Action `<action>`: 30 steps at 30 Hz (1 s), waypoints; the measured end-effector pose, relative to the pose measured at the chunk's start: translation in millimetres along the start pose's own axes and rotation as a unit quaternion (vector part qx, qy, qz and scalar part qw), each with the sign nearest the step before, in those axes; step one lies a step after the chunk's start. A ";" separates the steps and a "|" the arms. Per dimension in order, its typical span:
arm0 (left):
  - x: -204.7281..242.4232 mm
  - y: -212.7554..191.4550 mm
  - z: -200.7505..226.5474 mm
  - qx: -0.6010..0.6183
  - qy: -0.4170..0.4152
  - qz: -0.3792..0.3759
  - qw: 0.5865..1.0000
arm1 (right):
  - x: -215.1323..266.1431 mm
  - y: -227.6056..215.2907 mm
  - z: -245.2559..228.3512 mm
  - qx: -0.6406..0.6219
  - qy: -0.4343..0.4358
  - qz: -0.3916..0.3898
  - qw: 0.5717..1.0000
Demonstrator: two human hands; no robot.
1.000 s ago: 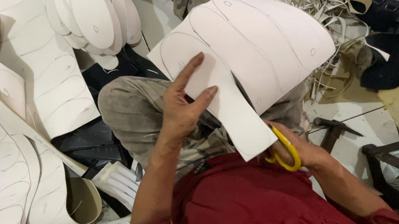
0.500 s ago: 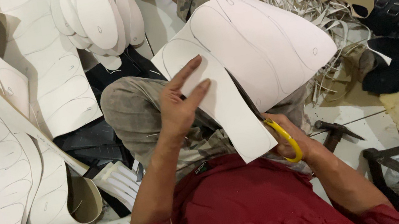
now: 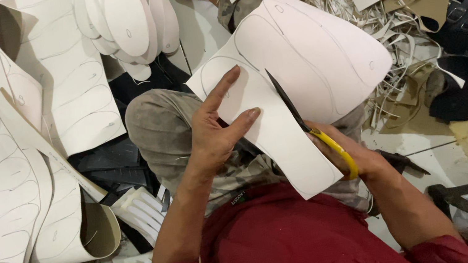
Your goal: The person sits on the floor and uses yellow-handled scissors to cut a white sheet of material along pre-drawn outlines. They carefully follow the curved lines to separate individual shapes from the larger sheet.
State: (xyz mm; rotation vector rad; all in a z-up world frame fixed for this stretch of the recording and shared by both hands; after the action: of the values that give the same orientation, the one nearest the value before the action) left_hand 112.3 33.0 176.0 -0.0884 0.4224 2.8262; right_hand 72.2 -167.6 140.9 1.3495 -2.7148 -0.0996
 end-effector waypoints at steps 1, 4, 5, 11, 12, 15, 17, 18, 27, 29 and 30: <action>0.5 -1.1 -0.5 0.006 -0.005 -0.003 1.000 | 6.2 -1.4 15.6 0.014 0.034 0.027 0.999; 0.6 -3.4 0.6 0.012 -0.007 -0.008 1.000 | 17.5 -11.4 47.9 0.045 0.074 0.054 0.995; 1.2 -3.6 1.2 0.014 -0.006 -0.011 1.000 | 20.8 -14.9 56.5 0.059 0.081 0.057 0.993; 0.6 -7.3 3.0 0.026 -0.005 -0.020 0.999 | 15.3 -16.4 27.5 0.086 0.106 0.054 0.989; 1.1 -7.9 3.9 0.026 -0.004 -0.019 0.999 | 14.5 -19.5 27.3 0.086 0.106 0.053 0.989; 1.7 -8.5 6.8 0.007 -0.003 -0.026 1.000 | 10.0 -25.4 21.7 0.099 0.103 0.035 0.989; 2.2 -8.7 8.6 -0.012 -0.001 -0.026 1.000 | 5.0 -24.3 11.4 0.110 0.093 0.012 0.989; 2.5 -9.7 8.5 -0.012 0.000 -0.025 1.000 | 0.2 -22.9 1.6 0.111 0.092 0.011 0.989; 7.1 0.9 21.5 -0.091 0.012 -0.073 0.993 | -14.2 -21.5 -18.7 0.088 0.054 -0.047 0.994; 7.5 1.8 24.6 -0.113 0.019 -0.080 0.990 | -15.2 -23.6 -20.9 0.125 0.051 -0.053 0.989; 7.4 0.7 24.8 -0.114 0.020 -0.079 0.990 | -21.3 -21.0 -33.0 0.126 0.050 -0.054 0.989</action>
State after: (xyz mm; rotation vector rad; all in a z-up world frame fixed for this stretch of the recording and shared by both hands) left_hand 104.5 41.6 199.1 -0.2160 0.0939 2.7076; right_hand 105.8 -163.6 170.0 1.5198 -2.6387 0.3060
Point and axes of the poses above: each hand's wrist, its own x-axis away from the middle knuckle, its own y-axis out of the palm, z = x × y, the point moved 4 cm from there along -x, towards the middle knuckle, and after that the axes turned 15 degrees about -z, right-handed, at the moved point
